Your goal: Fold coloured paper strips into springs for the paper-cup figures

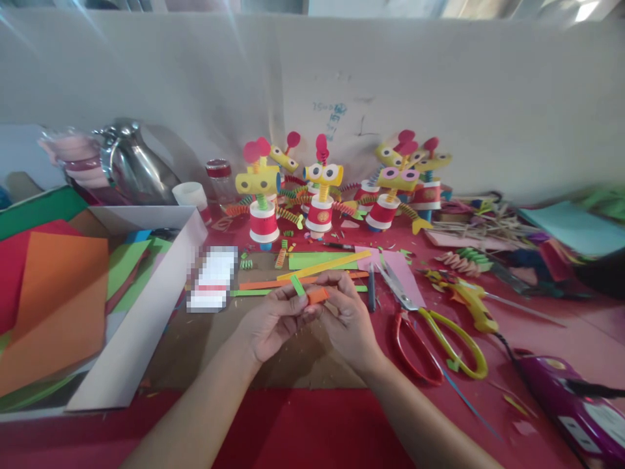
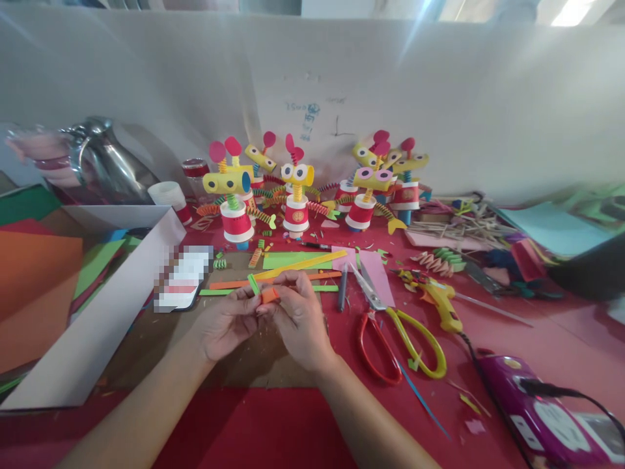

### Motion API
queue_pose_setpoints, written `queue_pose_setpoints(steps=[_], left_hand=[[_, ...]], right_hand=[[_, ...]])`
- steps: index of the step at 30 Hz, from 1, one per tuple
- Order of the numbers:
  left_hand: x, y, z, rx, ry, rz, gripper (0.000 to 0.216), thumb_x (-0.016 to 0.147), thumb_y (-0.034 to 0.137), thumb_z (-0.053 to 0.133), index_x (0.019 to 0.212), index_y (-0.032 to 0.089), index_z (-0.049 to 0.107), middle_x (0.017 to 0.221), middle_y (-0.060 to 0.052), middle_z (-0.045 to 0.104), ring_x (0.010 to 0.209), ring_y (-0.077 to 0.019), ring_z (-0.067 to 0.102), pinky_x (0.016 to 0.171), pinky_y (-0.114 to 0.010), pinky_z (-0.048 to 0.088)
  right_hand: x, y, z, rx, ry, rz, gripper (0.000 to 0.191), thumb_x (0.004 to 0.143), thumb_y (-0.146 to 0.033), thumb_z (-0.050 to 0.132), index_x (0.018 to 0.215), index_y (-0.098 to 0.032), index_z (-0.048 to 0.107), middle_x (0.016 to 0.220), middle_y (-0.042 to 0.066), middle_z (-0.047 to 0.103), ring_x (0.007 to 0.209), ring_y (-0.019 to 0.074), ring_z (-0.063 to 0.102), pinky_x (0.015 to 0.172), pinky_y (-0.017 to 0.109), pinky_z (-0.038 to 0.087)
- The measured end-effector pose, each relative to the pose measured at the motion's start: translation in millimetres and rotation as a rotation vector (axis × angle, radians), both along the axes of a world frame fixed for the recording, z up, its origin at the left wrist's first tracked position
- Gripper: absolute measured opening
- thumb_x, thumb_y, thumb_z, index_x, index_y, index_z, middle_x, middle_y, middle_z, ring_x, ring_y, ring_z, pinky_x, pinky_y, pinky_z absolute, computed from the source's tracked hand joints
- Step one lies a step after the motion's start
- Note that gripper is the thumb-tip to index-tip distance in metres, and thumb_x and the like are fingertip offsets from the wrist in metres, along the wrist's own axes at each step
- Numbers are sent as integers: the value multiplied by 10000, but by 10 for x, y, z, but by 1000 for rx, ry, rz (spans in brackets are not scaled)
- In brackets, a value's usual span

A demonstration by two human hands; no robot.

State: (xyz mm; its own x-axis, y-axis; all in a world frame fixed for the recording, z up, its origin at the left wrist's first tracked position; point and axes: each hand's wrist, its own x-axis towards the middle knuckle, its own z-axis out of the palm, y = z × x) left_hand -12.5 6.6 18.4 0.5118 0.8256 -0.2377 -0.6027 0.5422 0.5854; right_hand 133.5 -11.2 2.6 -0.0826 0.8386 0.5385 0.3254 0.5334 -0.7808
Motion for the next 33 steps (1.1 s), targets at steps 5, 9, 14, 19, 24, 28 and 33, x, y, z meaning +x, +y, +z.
queue_pose_setpoints(steps=[5, 9, 14, 19, 24, 28, 33], left_hand=[[-8, 37, -41, -30, -14, 4, 214, 566, 76, 810, 741, 127, 699, 693, -1, 642, 565, -58, 518, 582, -190, 448], [1, 41, -37, -39, -19, 38, 234, 521, 43, 818, 692, 139, 689, 633, 18, 612, 571, -68, 519, 566, -191, 432], [10, -2, 10, -20, 9, 90, 261, 479, 62, 852, 639, 152, 667, 611, 34, 597, 580, -69, 530, 572, -188, 417], [1, -16, -10, -21, 26, 77, 292, 468, 50, 854, 668, 150, 668, 615, 43, 589, 576, -62, 512, 583, -196, 398], [29, -8, -81, -65, -55, 53, 289, 486, 71, 854, 688, 140, 660, 637, 43, 593, 559, -50, 493, 584, -195, 394], [25, -1, -112, -67, -33, 10, 312, 476, 86, 862, 706, 138, 658, 591, 55, 562, 511, -45, 469, 566, -200, 392], [7, 9, -108, -70, 17, 9, 307, 467, 119, 872, 680, 131, 651, 552, 58, 539, 471, -29, 428, 518, -183, 375]], right_hand=[[-3, -3, -5, -16, -36, 42, 57, 861, -246, 613, 849, -259, 667, 1049, 50, 517, 999, 210, 553, 875, 364, 483], [15, 19, -14, 74, -126, 52, 60, 869, -203, 598, 874, -238, 646, 1079, 67, 514, 1002, 215, 546, 876, 381, 482], [13, 6, 46, 137, -204, 56, 112, 894, -177, 554, 968, -231, 617, 1092, 80, 532, 1036, 226, 523, 882, 401, 467], [-8, -40, 84, 213, -239, 14, 117, 899, -161, 528, 900, -233, 620, 1055, 79, 534, 993, 228, 529, 822, 388, 481], [-25, -66, 73, 244, -210, -31, 173, 889, -112, 515, 808, -232, 610, 1012, 74, 511, 958, 210, 533, 780, 352, 502], [-38, -71, 73, 252, -226, 2, 157, 903, -120, 498, 818, -216, 588, 970, 80, 520, 972, 214, 527, 811, 369, 505], [-53, -72, 85, 251, -212, 8, 156, 906, -106, 485, 842, -216, 575, 998, 79, 512, 981, 206, 536, 817, 370, 511]])
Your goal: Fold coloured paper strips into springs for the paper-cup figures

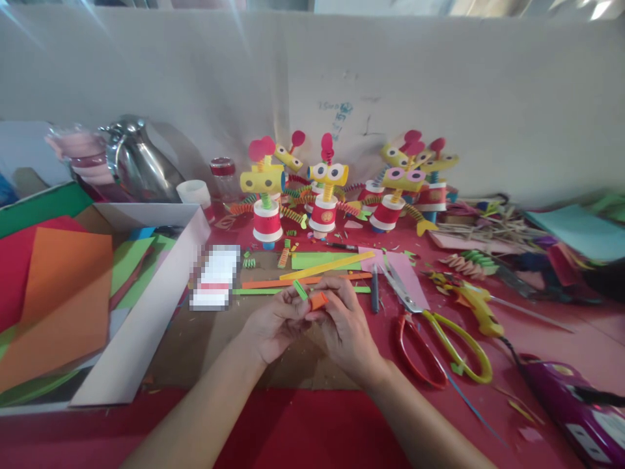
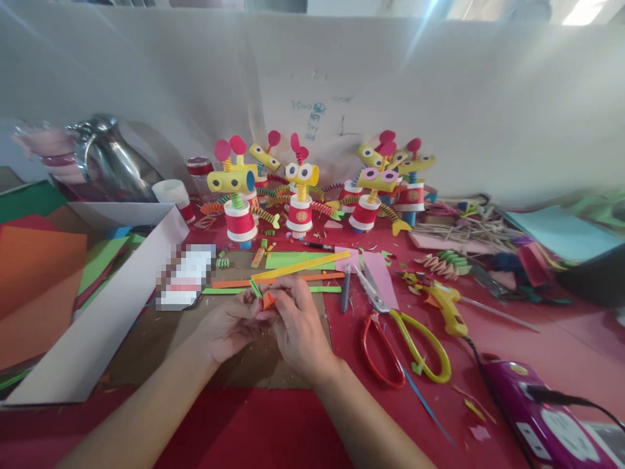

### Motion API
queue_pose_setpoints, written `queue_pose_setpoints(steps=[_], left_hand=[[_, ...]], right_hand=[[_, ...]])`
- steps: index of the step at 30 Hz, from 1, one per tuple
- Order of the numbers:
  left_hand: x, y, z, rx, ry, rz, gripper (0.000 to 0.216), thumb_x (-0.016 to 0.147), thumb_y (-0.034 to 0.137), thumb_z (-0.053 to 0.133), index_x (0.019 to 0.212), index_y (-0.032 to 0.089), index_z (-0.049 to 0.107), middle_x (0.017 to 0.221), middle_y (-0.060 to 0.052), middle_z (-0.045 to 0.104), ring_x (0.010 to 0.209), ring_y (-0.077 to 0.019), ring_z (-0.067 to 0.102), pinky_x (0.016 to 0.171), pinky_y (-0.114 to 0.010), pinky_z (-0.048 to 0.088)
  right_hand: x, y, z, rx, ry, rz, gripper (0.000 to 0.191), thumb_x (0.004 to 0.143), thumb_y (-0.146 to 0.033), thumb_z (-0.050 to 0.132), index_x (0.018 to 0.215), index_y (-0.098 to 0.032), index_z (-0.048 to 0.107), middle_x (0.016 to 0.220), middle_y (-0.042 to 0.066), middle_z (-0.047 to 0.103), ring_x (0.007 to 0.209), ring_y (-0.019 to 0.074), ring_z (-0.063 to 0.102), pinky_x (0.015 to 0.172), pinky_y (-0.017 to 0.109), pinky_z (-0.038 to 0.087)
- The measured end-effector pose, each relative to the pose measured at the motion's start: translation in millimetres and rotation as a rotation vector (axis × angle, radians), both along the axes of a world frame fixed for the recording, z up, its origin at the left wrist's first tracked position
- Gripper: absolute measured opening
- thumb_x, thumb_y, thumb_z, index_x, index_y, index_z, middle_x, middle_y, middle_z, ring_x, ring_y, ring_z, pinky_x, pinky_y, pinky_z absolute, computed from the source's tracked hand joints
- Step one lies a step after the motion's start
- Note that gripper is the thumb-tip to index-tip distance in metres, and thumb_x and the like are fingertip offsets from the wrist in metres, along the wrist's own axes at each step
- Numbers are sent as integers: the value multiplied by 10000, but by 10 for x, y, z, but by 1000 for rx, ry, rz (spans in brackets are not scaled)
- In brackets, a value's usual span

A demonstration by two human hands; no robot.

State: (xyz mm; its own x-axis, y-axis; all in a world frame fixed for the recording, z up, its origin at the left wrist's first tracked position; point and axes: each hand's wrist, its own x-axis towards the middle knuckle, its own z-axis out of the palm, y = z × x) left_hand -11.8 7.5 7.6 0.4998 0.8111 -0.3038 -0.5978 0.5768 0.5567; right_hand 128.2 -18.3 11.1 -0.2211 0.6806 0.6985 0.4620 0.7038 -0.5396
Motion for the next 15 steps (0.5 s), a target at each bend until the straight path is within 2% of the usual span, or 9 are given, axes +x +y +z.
queue_pose_setpoints(steps=[3, 8, 13, 15], left_hand=[[1, -2, 4, -34, 15, -2, 308, 446, 101, 870, 640, 141, 633, 511, 75, 490, 444, -20, 388, 490, -171, 358], [-2, -11, 9, -56, 24, 8, 304, 436, 58, 846, 630, 143, 628, 504, 77, 485, 453, -27, 413, 485, -160, 381], [-10, 1, 37, 31, -33, -37, 239, 483, 30, 801, 614, 117, 621, 509, 65, 505, 406, -3, 357, 427, -136, 350], [-15, 8, 44, 36, -46, -49, 230, 498, 34, 797, 617, 115, 618, 499, 73, 485, 384, 10, 312, 412, -126, 336]], right_hand=[[4, -4, 11, 8, -6, 26, 189, 894, -66, 474, 833, -218, 567, 994, 73, 499, 986, 199, 534, 816, 359, 510], [16, -8, 1, 25, -11, 30, 186, 891, -53, 480, 856, -212, 569, 1013, 75, 492, 997, 192, 532, 837, 349, 504], [33, 12, -49, 3, -6, -9, 63, 895, -152, 553, 921, -201, 581, 1050, 87, 476, 1004, 202, 535, 840, 347, 501], [39, 23, -71, -20, -11, -13, 68, 891, -178, 571, 954, -202, 577, 1070, 91, 481, 1020, 209, 531, 852, 352, 493]])
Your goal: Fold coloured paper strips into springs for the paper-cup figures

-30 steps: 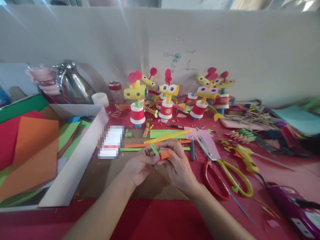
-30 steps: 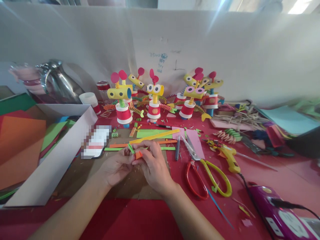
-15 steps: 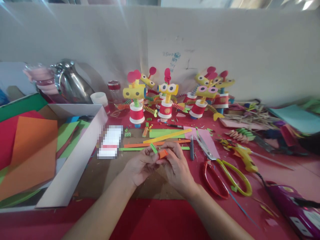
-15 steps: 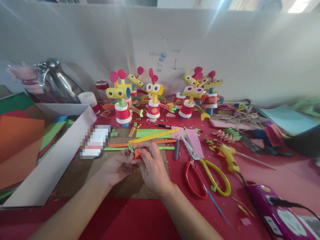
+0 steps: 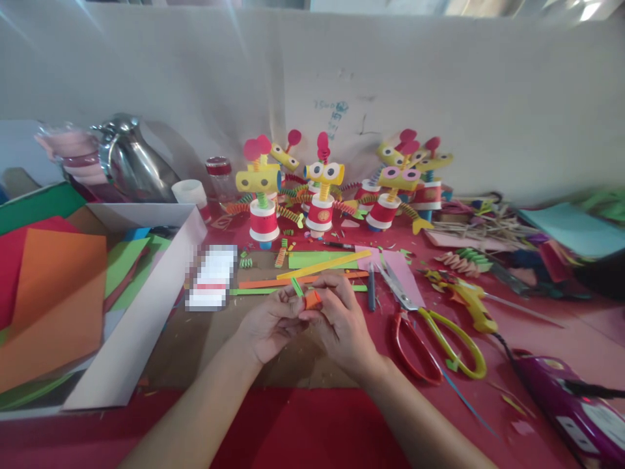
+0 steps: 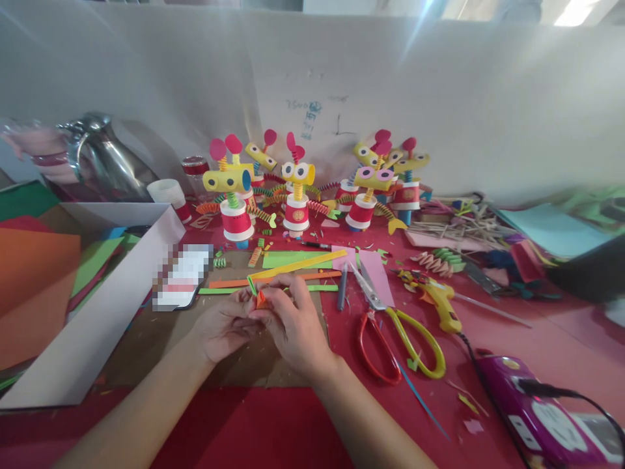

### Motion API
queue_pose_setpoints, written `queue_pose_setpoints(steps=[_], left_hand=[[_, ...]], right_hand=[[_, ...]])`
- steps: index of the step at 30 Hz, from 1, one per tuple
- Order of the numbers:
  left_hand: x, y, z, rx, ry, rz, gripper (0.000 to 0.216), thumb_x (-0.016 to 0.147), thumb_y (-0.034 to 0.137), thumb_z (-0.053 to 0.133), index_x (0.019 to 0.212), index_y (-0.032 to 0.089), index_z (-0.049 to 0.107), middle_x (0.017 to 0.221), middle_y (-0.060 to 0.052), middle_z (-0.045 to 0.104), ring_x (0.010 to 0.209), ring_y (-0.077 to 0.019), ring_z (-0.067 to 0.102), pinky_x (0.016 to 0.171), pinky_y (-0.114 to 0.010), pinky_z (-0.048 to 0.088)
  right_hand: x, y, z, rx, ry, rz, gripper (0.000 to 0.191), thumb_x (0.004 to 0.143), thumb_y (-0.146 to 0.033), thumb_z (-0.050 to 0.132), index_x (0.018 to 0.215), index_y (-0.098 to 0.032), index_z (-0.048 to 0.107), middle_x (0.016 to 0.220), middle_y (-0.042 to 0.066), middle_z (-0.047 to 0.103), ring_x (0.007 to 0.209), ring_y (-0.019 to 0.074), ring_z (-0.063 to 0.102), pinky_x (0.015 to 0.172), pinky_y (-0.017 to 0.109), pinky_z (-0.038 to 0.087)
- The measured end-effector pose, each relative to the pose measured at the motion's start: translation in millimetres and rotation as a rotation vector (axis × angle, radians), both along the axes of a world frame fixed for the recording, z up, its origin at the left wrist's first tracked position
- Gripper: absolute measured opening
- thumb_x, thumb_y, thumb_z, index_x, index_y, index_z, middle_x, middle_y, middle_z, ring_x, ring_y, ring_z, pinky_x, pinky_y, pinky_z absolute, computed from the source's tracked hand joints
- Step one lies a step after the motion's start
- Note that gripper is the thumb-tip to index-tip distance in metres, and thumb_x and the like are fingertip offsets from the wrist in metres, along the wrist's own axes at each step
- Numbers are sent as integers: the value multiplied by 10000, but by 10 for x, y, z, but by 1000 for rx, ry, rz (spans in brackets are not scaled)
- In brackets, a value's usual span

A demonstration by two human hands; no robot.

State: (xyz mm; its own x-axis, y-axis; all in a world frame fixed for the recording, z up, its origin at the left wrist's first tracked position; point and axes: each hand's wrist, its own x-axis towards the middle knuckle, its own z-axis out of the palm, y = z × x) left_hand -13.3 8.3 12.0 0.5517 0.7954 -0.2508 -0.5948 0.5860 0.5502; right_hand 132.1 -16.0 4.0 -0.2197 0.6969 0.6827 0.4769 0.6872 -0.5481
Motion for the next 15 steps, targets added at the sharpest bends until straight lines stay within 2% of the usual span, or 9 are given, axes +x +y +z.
queue_pose_setpoints(steps=[5, 9, 15], left_hand=[[-12, -7, -20, -15, -10, -30, 227, 516, 30, 789, 620, 125, 611, 456, 93, 423, 365, 18, 242, 422, -118, 350], [-7, -25, -59, -23, -44, -95, 236, 513, 45, 786, 553, 129, 569, 419, 95, 368, 369, 10, 215, 427, -123, 358], [-9, -45, -66, -24, -1, -126, 238, 517, 75, 794, 601, 134, 580, 441, 94, 352, 387, 3, 211, 413, -114, 331]], right_hand=[[-1, -21, 5, -17, -6, 34, 147, 895, -206, 571, 1042, -211, 557, 1076, 88, 519, 1018, 214, 532, 877, 369, 472], [-7, -64, 66, 48, -32, -14, 120, 890, -176, 566, 1006, -208, 565, 1013, 78, 544, 967, 221, 521, 845, 381, 455], [-7, -82, 107, 72, -19, -1, 168, 856, -137, 606, 1000, -208, 554, 1000, 67, 544, 956, 215, 514, 831, 377, 443]])
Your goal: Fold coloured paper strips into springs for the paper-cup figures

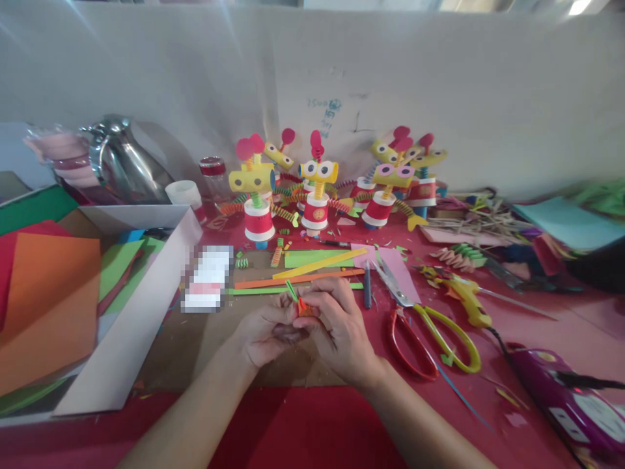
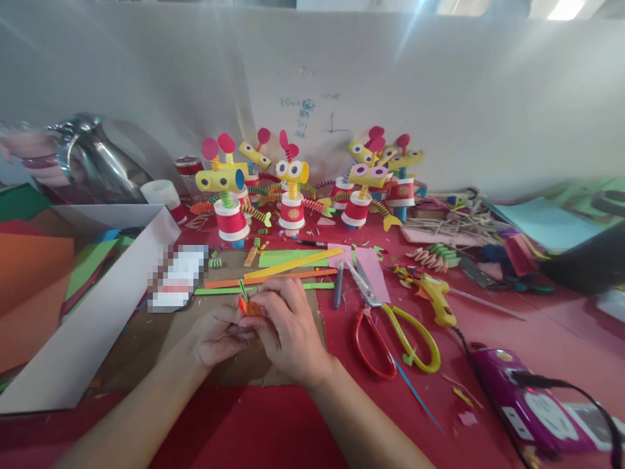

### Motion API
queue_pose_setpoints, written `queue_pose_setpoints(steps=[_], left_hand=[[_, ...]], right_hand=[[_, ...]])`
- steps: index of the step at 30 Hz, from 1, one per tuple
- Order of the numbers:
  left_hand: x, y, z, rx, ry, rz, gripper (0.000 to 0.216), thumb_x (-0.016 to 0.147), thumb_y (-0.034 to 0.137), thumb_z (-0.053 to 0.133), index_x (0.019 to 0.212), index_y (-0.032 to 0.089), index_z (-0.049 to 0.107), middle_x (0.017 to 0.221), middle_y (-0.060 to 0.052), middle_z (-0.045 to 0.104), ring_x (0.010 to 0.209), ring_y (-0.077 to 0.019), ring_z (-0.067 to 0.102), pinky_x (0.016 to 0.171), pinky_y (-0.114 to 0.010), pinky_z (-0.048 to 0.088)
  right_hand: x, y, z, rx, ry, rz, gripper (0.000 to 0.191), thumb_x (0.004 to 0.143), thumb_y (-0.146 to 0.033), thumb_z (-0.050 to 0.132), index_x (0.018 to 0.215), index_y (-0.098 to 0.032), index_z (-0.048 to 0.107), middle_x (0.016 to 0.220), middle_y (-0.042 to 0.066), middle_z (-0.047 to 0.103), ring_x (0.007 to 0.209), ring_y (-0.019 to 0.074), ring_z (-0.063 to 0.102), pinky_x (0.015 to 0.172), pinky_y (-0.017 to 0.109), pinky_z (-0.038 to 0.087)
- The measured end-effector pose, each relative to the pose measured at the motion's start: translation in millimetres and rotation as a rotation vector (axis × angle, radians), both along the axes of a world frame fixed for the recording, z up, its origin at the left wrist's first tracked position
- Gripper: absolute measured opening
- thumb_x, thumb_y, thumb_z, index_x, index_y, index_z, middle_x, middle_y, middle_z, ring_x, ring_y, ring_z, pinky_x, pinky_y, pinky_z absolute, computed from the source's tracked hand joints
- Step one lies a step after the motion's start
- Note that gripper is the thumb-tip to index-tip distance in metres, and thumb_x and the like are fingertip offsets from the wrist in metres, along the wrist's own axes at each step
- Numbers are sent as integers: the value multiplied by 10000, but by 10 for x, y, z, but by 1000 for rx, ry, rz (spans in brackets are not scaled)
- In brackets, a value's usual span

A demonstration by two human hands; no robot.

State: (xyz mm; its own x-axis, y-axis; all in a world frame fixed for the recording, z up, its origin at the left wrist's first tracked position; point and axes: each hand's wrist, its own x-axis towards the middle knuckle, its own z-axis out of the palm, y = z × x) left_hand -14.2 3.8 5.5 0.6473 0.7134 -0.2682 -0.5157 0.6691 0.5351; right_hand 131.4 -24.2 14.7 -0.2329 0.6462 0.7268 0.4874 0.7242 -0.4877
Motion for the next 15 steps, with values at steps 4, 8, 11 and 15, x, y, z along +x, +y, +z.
queue_pose_setpoints(steps=[4, 8, 11, 15], left_hand=[[5, -10, 36, -5, -5, 20, 256, 518, 74, 801, 613, 125, 570, 462, 93, 347, 393, 11, 191, 397, -103, 294], [8, 0, 48, 29, -23, -5, 279, 492, 79, 808, 672, 135, 602, 469, 89, 383, 400, 1, 228, 391, -110, 277], [5, -4, 47, 26, -4, 18, 224, 541, 74, 777, 638, 135, 585, 479, 84, 381, 410, -1, 270, 414, -115, 297], [4, -24, 85, 14, 14, 28, 246, 517, 56, 786, 651, 135, 595, 499, 71, 410, 444, -22, 369, 448, -138, 356]], right_hand=[[4, -5, -5, -18, 7, 3, 177, 857, -161, 612, 1018, -202, 552, 1012, 72, 550, 961, 217, 517, 836, 388, 441], [-1, -18, 0, 39, -19, -14, 123, 876, -143, 575, 983, -202, 567, 1000, 71, 586, 940, 216, 527, 829, 396, 436], [-4, -26, 7, 32, -45, -17, 117, 886, -148, 557, 984, -211, 570, 1014, 74, 605, 944, 222, 542, 832, 409, 439], [-12, -43, 11, 21, -68, -28, 152, 896, -140, 521, 1011, -225, 572, 1045, 85, 610, 930, 232, 553, 811, 422, 452]])
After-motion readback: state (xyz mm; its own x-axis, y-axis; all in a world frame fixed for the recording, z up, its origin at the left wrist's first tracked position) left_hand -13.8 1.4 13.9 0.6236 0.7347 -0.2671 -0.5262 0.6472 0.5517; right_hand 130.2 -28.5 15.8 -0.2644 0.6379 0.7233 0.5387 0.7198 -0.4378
